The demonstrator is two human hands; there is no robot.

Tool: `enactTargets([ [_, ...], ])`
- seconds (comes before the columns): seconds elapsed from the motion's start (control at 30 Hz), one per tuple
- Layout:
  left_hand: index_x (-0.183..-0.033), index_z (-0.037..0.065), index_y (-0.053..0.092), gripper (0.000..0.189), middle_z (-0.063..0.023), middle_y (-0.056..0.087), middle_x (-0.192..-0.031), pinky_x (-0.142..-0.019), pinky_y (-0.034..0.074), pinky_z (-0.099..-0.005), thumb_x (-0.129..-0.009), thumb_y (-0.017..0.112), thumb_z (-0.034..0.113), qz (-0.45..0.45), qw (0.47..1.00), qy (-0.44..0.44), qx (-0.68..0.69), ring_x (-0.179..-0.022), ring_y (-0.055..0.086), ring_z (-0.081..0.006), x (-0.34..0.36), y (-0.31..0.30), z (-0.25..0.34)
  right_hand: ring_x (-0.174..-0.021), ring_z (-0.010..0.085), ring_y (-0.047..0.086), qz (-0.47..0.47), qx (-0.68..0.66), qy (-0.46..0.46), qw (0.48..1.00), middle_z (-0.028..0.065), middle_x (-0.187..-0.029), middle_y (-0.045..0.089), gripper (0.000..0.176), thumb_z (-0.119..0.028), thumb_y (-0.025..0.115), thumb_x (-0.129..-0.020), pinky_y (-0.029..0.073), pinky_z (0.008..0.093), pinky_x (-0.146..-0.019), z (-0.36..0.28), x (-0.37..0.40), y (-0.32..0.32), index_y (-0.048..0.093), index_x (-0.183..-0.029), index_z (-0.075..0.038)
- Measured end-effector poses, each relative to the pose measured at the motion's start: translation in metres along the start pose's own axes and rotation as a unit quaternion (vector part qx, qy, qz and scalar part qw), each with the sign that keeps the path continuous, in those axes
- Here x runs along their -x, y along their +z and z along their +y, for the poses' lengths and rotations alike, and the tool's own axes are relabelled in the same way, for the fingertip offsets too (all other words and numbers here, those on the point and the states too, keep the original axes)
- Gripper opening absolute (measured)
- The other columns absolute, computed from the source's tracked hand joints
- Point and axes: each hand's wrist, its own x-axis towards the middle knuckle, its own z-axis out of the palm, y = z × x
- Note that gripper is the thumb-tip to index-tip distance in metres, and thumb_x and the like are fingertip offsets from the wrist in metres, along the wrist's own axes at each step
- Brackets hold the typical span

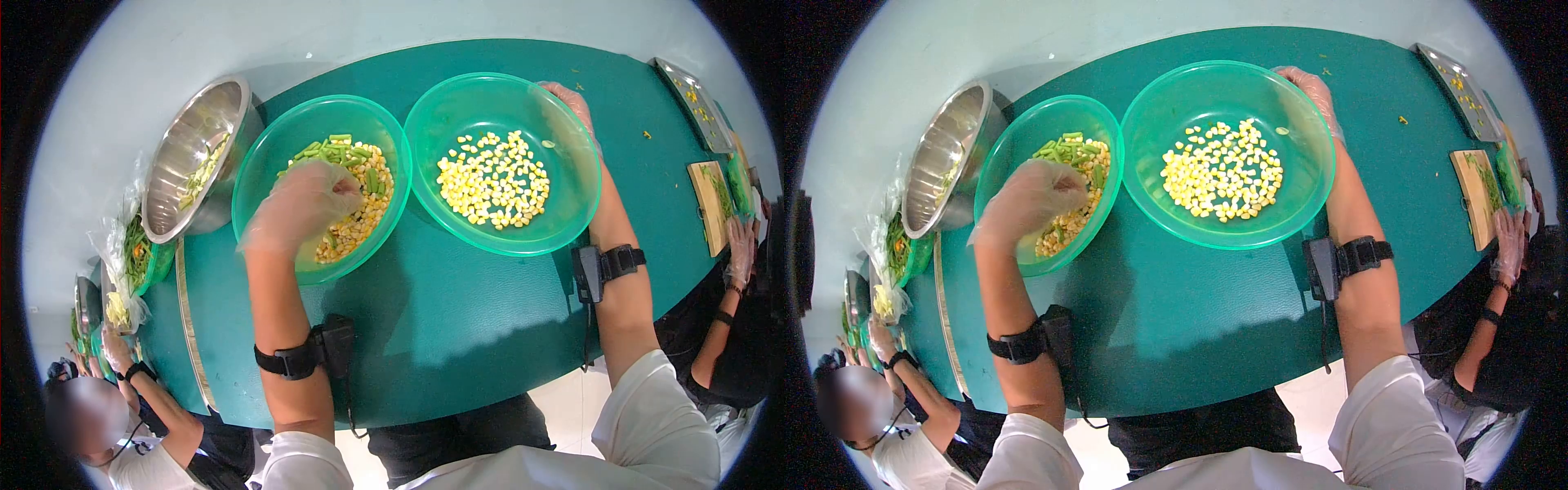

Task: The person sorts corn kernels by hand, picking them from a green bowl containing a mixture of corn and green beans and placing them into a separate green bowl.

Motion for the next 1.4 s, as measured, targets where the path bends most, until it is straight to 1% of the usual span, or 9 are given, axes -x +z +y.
enactTargets([
  [0.17,-0.112,-0.002,0.074,0.031,-0.0112,0.07,-0.083,-0.075,0.053,-0.0361,-0.09,0.077,0.02,0.035,0.999,-0.004,0.016,-0.081,0.068,-0.0169,-0.002,-0.002,-0.001,-0.08,0.0121,0.063,-0.01,0.004,-0.005,1.0,0.0035,-0.087,0.069,0.021,-0.019,0.061,-0.101,0.052,0.03,-0.077,0.004,-0.005,-0.004,0.076,-0.101,-0.004],
  [0.27,-0.124,-0.003,0.069,0.039,-0.0077,0.073,-0.091,-0.077,0.054,-0.0334,-0.093,0.076,0.02,0.179,0.921,0.142,0.316,-0.085,0.067,-0.0153,0.005,-0.009,0.034,-0.079,0.0122,0.063,-0.026,0.009,-0.012,1.0,0.0032,-0.088,0.07,0.021,-0.019,0.061,-0.1,0.053,0.0298,-0.076,0.0,0.003,-0.002,0.076,-0.101,-0.004],
  [0.37,-0.129,-0.003,0.066,0.042,-0.0049,0.073,-0.096,-0.077,0.054,-0.0317,-0.094,0.075,0.018,0.185,0.918,0.176,0.303,-0.087,0.067,-0.0143,0.011,-0.014,0.036,-0.078,0.0121,0.063,-0.039,0.028,-0.027,0.998,0.003,-0.088,0.069,0.019,-0.018,0.061,-0.1,0.053,0.0299,-0.075,-0.001,0.004,-0.003,0.075,-0.1,-0.004],
  [0.57,-0.117,0.001,0.074,0.035,-0.0115,0.071,-0.086,-0.077,0.054,-0.0359,-0.087,0.077,0.017,0.014,1.0,-0.004,-0.013,-0.081,0.068,-0.0194,0.004,-0.008,-0.001,-0.077,0.0122,0.063,-0.012,0.002,0.001,1.0,0.0036,-0.087,0.07,0.019,-0.017,0.062,-0.1,0.053,0.0297,-0.074,0.001,-0.003,-0.003,0.075,-0.099,-0.004],
  [0.77,-0.092,0.004,0.073,0.023,-0.0173,0.071,-0.09,-0.08,0.053,-0.0455,-0.08,0.081,0.022,0.001,0.999,-0.028,-0.029,-0.09,0.069,-0.0348,-0.003,0.007,-0.015,-0.077,0.0122,0.063,-0.012,0.014,-0.008,1.0,0.0037,-0.086,0.07,0.02,-0.016,0.061,-0.099,0.053,0.0291,-0.073,0.003,-0.006,-0.005,0.076,-0.101,-0.003],
  [0.87,-0.089,0.004,0.071,0.024,-0.0182,0.071,-0.091,-0.081,0.053,-0.0453,-0.079,0.082,0.023,-0.008,0.998,-0.026,-0.052,-0.092,0.069,-0.0351,-0.005,0.006,-0.016,-0.078,0.0123,0.064,-0.016,0.0,-0.013,1.0,0.0037,-0.087,0.07,0.02,-0.016,0.061,-0.1,0.053,0.0294,-0.074,0.006,-0.008,-0.006,0.076,-0.101,-0.004],
  [0.97,-0.088,0.0,0.071,0.02,-0.0142,0.069,-0.08,-0.071,0.051,-0.0403,-0.079,0.08,0.015,0.013,0.999,-0.002,-0.032,-0.075,0.065,-0.0253,-0.001,0.006,-0.014,-0.079,0.012,0.063,-0.016,0.032,-0.02,0.999,0.0034,-0.089,0.071,0.019,-0.016,0.061,-0.1,0.053,0.0296,-0.076,0.004,-0.007,-0.005,0.076,-0.101,-0.004],
  [1.27,-0.091,0.002,0.074,0.023,-0.0172,0.074,-0.09,-0.077,0.055,-0.0425,-0.078,0.08,0.019,0.052,0.996,0.025,-0.068,-0.087,0.072,-0.0299,0.006,0.014,-0.024,-0.081,0.0124,0.063,-0.021,0.075,-0.035,0.996,0.0034,-0.09,0.07,0.02,-0.019,0.062,-0.1,0.052,0.0301,-0.077,0.009,-0.012,-0.012,0.076,-0.102,-0.005],
  [1.4,-0.092,0.006,0.073,0.017,-0.0166,0.073,-0.097,-0.084,0.054,-0.0465,-0.084,0.075,0.021,-0.01,0.997,-0.033,-0.062,-0.096,0.07,-0.0354,0.005,0.005,-0.009,-0.081,0.0128,0.064,-0.013,0.036,-0.012,0.999,0.0033,-0.09,0.07,0.021,-0.019,0.061,-0.101,0.053,0.03,-0.077,0.004,-0.006,-0.006,0.076,-0.102,-0.004],
])
